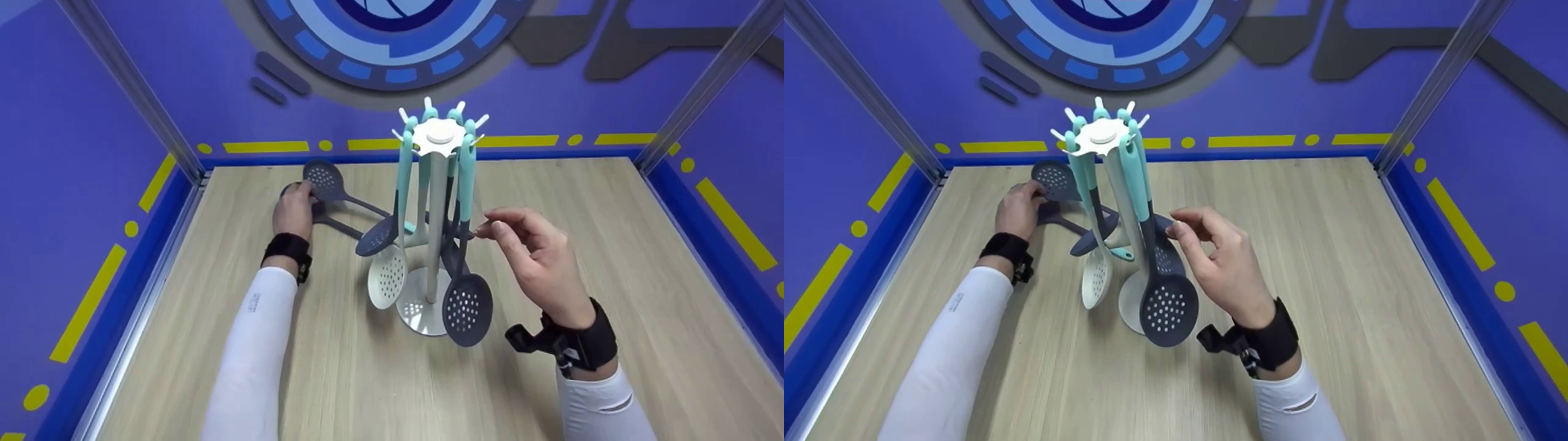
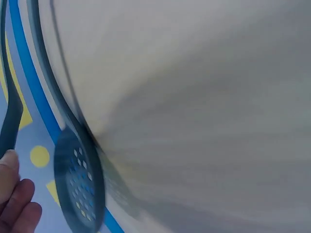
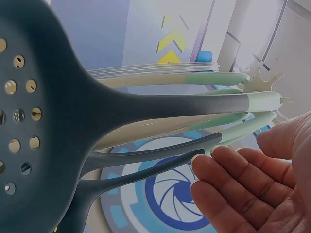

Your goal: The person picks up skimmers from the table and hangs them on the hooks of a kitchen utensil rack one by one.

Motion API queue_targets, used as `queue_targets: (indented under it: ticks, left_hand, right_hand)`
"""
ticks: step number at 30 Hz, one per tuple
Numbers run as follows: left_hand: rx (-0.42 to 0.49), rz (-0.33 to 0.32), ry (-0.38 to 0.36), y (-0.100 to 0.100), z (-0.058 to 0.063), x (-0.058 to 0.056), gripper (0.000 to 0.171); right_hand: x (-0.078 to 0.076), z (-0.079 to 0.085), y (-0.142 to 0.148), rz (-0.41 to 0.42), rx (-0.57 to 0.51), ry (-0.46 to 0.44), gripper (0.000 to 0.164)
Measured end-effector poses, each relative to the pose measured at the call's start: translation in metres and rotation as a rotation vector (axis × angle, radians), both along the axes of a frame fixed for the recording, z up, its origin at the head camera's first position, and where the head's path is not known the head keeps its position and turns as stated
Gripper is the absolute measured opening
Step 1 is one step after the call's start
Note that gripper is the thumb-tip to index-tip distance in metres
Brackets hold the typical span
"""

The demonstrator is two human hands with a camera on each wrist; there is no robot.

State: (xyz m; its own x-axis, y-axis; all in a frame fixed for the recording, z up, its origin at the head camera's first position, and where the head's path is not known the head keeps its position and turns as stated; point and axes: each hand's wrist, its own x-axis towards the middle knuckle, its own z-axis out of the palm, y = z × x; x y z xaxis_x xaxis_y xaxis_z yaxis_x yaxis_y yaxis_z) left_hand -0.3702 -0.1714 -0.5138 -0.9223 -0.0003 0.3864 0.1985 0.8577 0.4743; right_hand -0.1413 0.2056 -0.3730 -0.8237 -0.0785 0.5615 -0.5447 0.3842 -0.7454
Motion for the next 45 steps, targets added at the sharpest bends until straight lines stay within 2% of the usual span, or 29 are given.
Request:
queue_targets:
  ticks: [4,13,18,25,29,37,45]
  left_hand:
    - [0.068,0.034,0.035,-0.014,-0.003,0.005,0.012]
    - [0.193,0.175,0.059,-0.034,-0.003,0.018,0.017]
    - [0.247,0.212,0.069,-0.041,-0.003,0.027,0.020]
    - [0.334,0.230,0.095,-0.044,-0.002,0.041,0.026]
    - [0.357,0.217,0.116,-0.043,-0.001,0.051,0.026]
    - [0.373,0.163,0.194,-0.040,0.007,0.078,0.024]
    - [0.409,0.166,0.196,-0.044,0.009,0.104,0.024]
  right_hand:
    - [0.001,0.000,0.000,-0.012,0.004,-0.002,0.022]
    - [0.001,0.001,0.001,-0.013,0.003,0.007,0.023]
    - [0.001,0.000,0.001,-0.014,0.002,0.002,0.023]
    - [0.001,0.001,0.000,-0.019,0.005,0.002,0.023]
    - [0.001,0.001,0.000,-0.013,0.001,0.004,0.023]
    - [0.000,0.000,0.002,-0.004,-0.007,0.015,0.022]
    - [0.001,-0.001,0.002,-0.006,-0.006,0.013,0.022]
